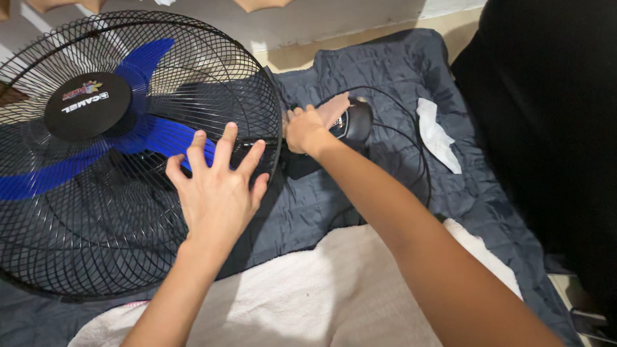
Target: The person attaches a blue fan blade to the motor hub, secures it with a nut, and then places the front protective cage over the blades. They fasten the cage and wipe the fan's power cord with a cloth.
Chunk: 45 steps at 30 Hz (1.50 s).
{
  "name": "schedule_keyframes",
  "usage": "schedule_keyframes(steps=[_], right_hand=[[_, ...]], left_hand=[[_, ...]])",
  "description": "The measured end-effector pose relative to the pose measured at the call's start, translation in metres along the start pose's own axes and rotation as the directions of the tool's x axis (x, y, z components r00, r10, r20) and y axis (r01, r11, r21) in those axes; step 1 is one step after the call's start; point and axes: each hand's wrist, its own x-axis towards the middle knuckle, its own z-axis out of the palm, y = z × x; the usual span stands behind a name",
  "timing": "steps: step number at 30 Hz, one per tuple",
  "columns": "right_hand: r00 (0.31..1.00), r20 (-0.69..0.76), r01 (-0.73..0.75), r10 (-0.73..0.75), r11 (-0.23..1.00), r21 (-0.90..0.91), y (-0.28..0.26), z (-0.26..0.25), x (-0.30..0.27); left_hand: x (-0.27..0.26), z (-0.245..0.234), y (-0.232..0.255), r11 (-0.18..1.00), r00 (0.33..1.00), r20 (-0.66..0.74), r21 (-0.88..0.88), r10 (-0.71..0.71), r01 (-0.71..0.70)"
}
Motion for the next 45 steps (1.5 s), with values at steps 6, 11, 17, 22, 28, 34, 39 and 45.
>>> schedule_keyframes(steps=[6,11,17,22,28,34,39,45], right_hand=[[0.988,-0.116,-0.093,0.101,0.993,0.071,0.040,-0.016,-0.033],[0.903,-0.252,-0.338,0.349,0.937,0.086,0.052,-0.032,-0.063],[0.640,-0.604,-0.226,0.475,0.868,0.443,0.046,-0.030,-0.112],[0.507,-0.747,-0.116,0.431,0.892,0.436,0.016,-0.019,-0.158],[0.530,-0.742,-0.057,0.411,0.890,0.452,0.019,-0.013,-0.162],[0.646,-0.549,-0.255,0.530,0.828,0.500,0.066,-0.027,-0.100],[0.546,-0.698,-0.145,0.463,0.873,0.466,0.043,-0.020,-0.120],[0.554,-0.746,0.025,0.369,0.889,0.457,0.004,-0.003,-0.183]], left_hand=[[0.001,0.002,-0.001,1.000,1.000,-0.002,0.014,0.004,-0.004],[0.000,0.003,-0.002,1.000,1.000,-0.004,0.005,0.006,-0.006],[-0.002,0.005,-0.001,1.000,1.000,-0.002,-0.007,-0.005,0.005],[-0.003,0.005,-0.003,1.000,1.000,-0.005,-0.014,-0.006,0.006],[-0.002,0.005,-0.003,1.000,1.000,-0.007,0.000,-0.001,0.001],[0.003,0.007,-0.002,1.000,1.000,-0.020,-0.004,-0.010,0.010],[0.001,0.008,0.000,1.000,1.000,-0.022,0.005,-0.016,0.016],[-0.003,0.007,-0.002,1.000,1.000,-0.008,0.007,-0.010,0.010]])
